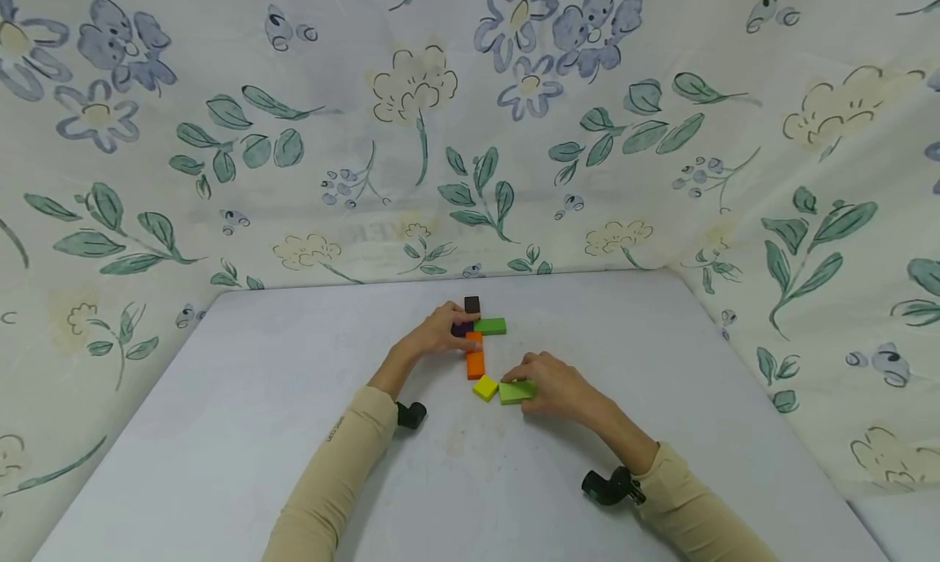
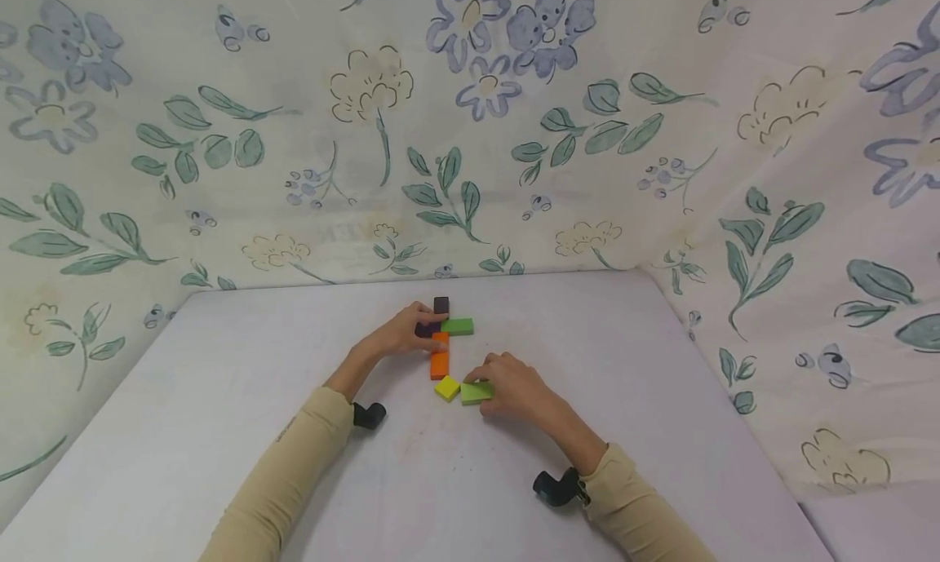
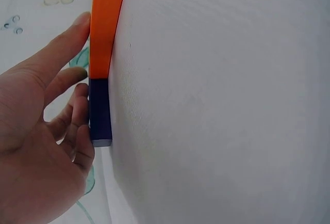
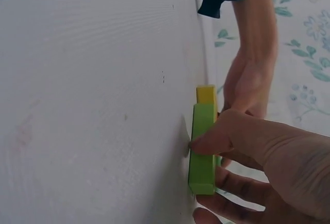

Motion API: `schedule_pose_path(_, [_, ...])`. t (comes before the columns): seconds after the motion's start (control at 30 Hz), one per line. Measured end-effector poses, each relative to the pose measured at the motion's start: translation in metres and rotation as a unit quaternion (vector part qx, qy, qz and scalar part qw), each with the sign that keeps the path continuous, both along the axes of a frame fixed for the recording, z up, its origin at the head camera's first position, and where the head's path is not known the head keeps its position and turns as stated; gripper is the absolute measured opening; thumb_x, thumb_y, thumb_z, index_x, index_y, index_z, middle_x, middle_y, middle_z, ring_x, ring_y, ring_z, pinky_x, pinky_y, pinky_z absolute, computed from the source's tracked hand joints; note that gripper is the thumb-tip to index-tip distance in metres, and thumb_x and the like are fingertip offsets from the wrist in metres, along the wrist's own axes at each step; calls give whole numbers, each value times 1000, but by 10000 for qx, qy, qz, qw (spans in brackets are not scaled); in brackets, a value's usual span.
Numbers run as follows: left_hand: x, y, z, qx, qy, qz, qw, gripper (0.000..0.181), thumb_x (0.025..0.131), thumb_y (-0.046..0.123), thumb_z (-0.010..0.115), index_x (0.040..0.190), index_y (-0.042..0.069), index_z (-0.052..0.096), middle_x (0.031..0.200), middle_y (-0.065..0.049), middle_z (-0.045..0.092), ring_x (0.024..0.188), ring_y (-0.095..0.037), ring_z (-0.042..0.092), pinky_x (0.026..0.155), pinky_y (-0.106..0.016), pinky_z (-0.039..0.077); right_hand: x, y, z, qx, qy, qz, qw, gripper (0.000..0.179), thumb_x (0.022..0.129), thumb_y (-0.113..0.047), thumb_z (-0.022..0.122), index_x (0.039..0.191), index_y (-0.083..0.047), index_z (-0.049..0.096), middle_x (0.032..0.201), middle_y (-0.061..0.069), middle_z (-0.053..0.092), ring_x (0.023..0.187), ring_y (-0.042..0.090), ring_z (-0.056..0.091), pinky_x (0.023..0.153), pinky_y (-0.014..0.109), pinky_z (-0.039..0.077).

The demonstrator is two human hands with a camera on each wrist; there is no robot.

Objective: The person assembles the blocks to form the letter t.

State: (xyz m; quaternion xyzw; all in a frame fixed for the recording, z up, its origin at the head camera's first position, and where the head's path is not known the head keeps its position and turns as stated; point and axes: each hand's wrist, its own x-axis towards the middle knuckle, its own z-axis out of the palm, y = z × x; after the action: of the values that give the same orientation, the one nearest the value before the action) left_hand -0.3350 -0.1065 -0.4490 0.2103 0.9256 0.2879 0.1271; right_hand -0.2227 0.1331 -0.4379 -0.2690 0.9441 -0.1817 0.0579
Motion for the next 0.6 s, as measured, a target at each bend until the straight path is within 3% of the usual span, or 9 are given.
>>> schedule_pose_path(0.33, [0, -1, 2, -256, 299, -145, 9991, 67, 85, 39, 76, 143, 16, 52, 131, -13, 49, 117, -28, 45, 102, -42, 42, -4, 0, 1, -69, -298, 40, 9995, 49, 74, -11, 79, 122, -15, 69, 108, 5, 64, 93, 18, 51, 82, 37, 50])
schedule_pose_path(0.6, [12, 0, 5, -843, 1066, -406, 9899, 61, 88, 42, 71, 139, 12, 57, 126, -13, 55, 109, -27, 49, 95, -39, 45, -4, 1, -3, -155, -379, 0, 9992, 63, 77, -27, 83, 133, -13, 60, 110, 4, 66, 97, 17, 53, 86, 38, 50])
